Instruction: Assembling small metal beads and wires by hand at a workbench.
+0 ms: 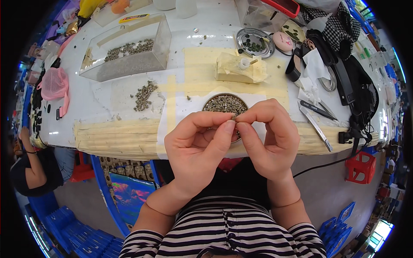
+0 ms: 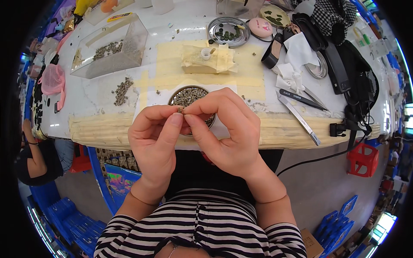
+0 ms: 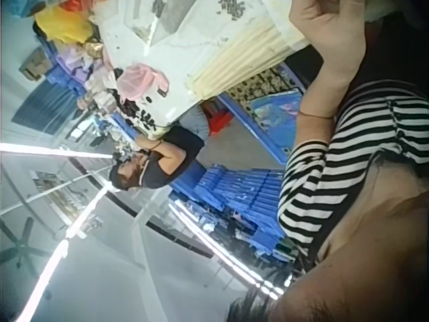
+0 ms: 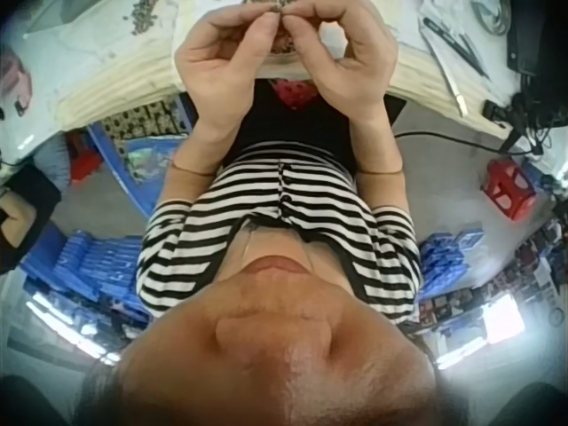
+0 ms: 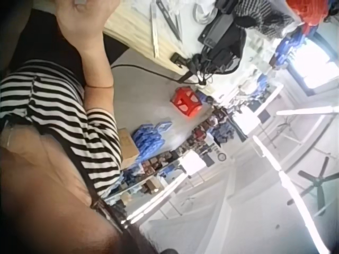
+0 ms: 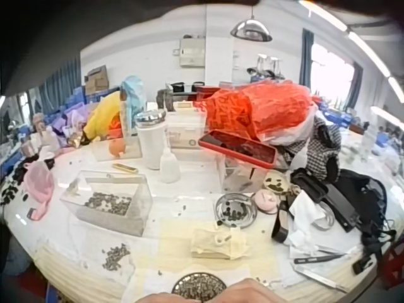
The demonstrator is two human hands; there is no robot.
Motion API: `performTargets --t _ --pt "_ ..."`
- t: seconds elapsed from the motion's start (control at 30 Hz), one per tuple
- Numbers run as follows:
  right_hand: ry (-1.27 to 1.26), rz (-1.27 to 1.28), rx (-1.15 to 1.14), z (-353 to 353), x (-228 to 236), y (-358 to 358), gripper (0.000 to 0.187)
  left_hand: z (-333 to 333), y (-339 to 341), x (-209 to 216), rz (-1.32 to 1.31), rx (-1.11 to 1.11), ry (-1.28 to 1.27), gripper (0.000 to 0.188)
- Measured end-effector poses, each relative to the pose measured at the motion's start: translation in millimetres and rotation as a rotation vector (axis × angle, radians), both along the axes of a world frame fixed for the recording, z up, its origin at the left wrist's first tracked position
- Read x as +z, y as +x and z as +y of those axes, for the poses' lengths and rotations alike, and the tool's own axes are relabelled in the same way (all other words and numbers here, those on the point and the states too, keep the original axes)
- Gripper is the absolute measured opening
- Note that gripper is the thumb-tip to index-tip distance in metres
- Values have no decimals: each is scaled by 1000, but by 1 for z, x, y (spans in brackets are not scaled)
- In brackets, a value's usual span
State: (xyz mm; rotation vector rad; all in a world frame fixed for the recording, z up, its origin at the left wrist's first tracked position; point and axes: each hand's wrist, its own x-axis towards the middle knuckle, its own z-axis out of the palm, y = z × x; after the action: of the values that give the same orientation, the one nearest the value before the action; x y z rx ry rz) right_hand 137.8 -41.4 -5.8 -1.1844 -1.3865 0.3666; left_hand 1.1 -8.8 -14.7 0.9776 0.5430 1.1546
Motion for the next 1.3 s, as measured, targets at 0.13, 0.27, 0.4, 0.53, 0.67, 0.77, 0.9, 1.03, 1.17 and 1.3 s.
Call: performTargets --t 0.13,0.27,0.4,0.53,0.67,0.77,0.9,1.03,1.17,1.3 --pt "-67 118 49 0 0 -1 7 -1 -1 -2 52 32 57 17" --pt "-153 216 77 -3 -1 -2 6 0 -3 -6 144 49 169 18" --pt "-156 227 72 -4 -3 -3 7 -1 -2 -5 159 65 159 18" --pt "-151 260 60 -4 -3 -7 7 -1 -1 -4 104 53 99 17" --pt "-124 204 43 -2 -6 -8 7 1 -2 -3 14 -1 -4 16" --pt "-100 135 21 -1 -7 -7 8 2 -1 -1 -1 9 -24 15" --pt "-58 -22 -17 1 0 -6 12 2 0 -1 22 30 -30 15" --pt "111 -306 -107 6 -4 -5 18 5 -1 0 37 42 -55 14" --pt "174 -439 -43 11 1 -2 23 10 -5 3 19 11 -144 13" --pt "171 -449 8 12 6 0 24 11 -7 3 0 -4 -140 13"
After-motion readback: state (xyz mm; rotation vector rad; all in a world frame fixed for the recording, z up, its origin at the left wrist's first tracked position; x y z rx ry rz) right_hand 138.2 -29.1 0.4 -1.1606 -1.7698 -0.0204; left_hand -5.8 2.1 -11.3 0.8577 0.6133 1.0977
